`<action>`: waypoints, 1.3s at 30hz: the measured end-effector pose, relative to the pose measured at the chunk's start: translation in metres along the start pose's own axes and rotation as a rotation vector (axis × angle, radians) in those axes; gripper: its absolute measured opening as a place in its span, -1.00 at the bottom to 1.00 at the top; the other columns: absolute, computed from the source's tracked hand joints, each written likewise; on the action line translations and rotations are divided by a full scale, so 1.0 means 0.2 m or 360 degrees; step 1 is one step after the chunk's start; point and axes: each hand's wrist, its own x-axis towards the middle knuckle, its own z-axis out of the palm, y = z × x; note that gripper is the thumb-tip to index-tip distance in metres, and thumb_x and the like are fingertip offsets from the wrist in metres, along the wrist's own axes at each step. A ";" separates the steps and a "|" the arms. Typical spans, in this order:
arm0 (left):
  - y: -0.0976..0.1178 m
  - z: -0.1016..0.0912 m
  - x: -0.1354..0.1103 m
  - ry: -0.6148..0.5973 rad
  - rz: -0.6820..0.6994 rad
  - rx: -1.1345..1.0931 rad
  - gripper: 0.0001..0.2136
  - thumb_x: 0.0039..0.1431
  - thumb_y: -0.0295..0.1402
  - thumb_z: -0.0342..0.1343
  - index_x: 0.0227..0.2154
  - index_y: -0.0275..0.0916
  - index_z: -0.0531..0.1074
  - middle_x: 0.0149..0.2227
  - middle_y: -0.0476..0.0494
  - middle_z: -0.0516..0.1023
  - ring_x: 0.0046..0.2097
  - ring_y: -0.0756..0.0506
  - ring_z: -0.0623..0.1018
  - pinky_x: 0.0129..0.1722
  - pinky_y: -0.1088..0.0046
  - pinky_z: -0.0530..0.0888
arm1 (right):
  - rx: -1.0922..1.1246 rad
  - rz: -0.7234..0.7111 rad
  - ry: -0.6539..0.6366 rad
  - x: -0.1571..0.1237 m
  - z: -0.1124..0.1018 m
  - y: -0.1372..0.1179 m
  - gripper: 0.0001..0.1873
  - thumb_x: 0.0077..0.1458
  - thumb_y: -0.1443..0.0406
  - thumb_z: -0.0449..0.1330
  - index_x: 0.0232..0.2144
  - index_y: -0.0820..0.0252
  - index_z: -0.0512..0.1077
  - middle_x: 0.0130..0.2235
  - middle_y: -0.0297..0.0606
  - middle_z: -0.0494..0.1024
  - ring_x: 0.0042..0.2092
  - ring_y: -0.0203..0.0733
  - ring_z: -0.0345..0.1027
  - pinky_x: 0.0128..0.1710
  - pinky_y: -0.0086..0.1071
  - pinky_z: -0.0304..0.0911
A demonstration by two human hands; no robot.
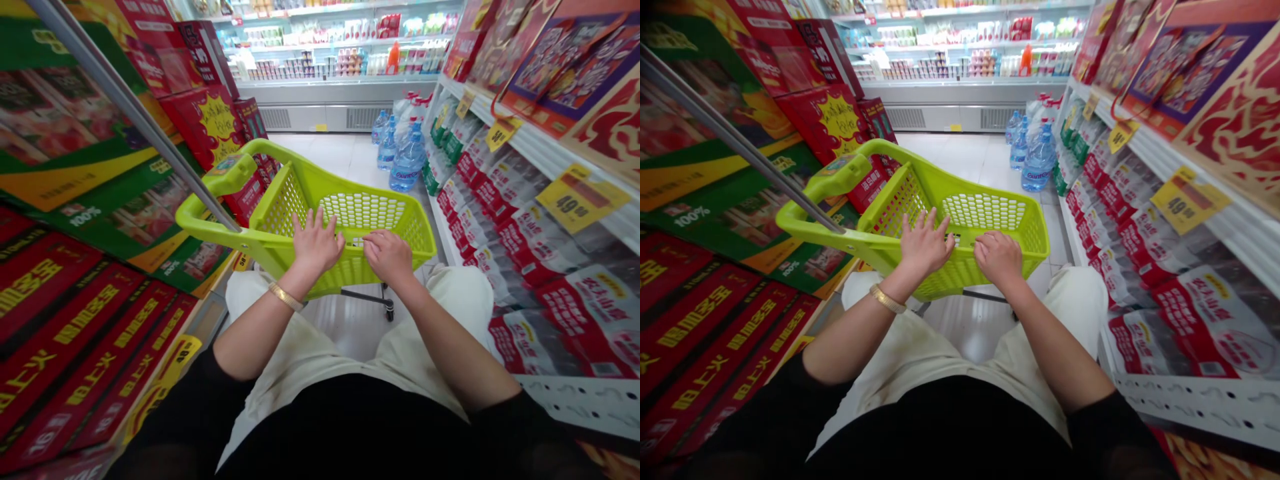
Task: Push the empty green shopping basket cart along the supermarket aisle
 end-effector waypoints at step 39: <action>-0.11 -0.12 0.36 -0.0010 0.0075 0.0332 -0.47 0.39 -0.18 -0.15 0.35 -0.18 0.26 0.38 -0.29 0.27 0.44 -0.38 0.15 0.41 -0.20 -0.03 | 0.0129 -0.0071 -0.0066 0.50 0.20 0.11 -0.78 0.24 0.28 0.16 -0.26 0.07 0.65 -0.23 -0.20 0.63 -0.18 -0.10 0.46 -0.10 -0.28 0.30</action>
